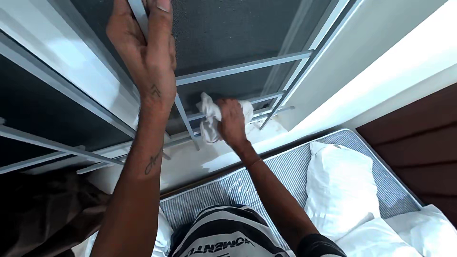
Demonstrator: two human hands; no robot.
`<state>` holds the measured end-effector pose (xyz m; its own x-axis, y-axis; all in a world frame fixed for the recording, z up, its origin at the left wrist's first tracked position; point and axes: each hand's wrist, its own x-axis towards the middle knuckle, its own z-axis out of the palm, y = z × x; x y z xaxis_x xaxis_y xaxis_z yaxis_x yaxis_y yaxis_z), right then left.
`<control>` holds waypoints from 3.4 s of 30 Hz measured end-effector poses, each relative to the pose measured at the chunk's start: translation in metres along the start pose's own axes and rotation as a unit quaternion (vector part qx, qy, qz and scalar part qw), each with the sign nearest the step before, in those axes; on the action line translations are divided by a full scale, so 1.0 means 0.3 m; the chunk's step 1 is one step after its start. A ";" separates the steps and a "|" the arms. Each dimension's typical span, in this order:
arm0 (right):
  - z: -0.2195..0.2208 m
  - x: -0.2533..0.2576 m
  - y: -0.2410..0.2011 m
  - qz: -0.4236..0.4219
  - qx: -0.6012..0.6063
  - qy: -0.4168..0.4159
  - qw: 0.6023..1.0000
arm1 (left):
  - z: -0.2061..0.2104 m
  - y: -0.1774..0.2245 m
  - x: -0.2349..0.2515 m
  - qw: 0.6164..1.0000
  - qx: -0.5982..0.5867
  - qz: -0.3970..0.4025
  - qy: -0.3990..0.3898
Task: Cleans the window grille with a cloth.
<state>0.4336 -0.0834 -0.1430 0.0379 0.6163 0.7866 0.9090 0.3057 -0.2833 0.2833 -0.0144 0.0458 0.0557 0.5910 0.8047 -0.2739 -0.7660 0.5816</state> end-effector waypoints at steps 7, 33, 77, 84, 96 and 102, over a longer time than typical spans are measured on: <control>-0.148 -0.004 0.251 0.062 -0.092 0.026 0.993 | 0.003 -0.008 0.003 1.000 -0.005 0.003 0.005; -0.301 0.206 0.291 0.212 -0.129 -0.224 0.943 | 0.013 -0.021 0.004 0.999 -0.008 0.023 0.025; -0.226 0.503 -0.231 -0.035 0.129 -0.152 0.979 | -0.096 0.048 0.013 0.978 0.187 -0.002 -0.088; -0.317 0.502 -0.139 0.011 0.013 -0.151 0.988 | -0.087 0.032 0.002 0.986 0.140 0.000 -0.088; -0.219 0.437 -0.236 0.028 0.023 -0.045 0.998 | -0.099 0.030 0.009 0.989 0.105 0.009 -0.106; -0.189 0.439 -0.298 0.054 0.043 -0.024 0.997 | -0.076 0.010 0.007 0.993 0.076 0.028 -0.088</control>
<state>0.3808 -0.0708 0.0172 0.1126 0.6822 0.7225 0.8614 0.2954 -0.4132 0.2607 -0.0099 0.0465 0.2157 0.5026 0.8372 -0.1339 -0.8340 0.5352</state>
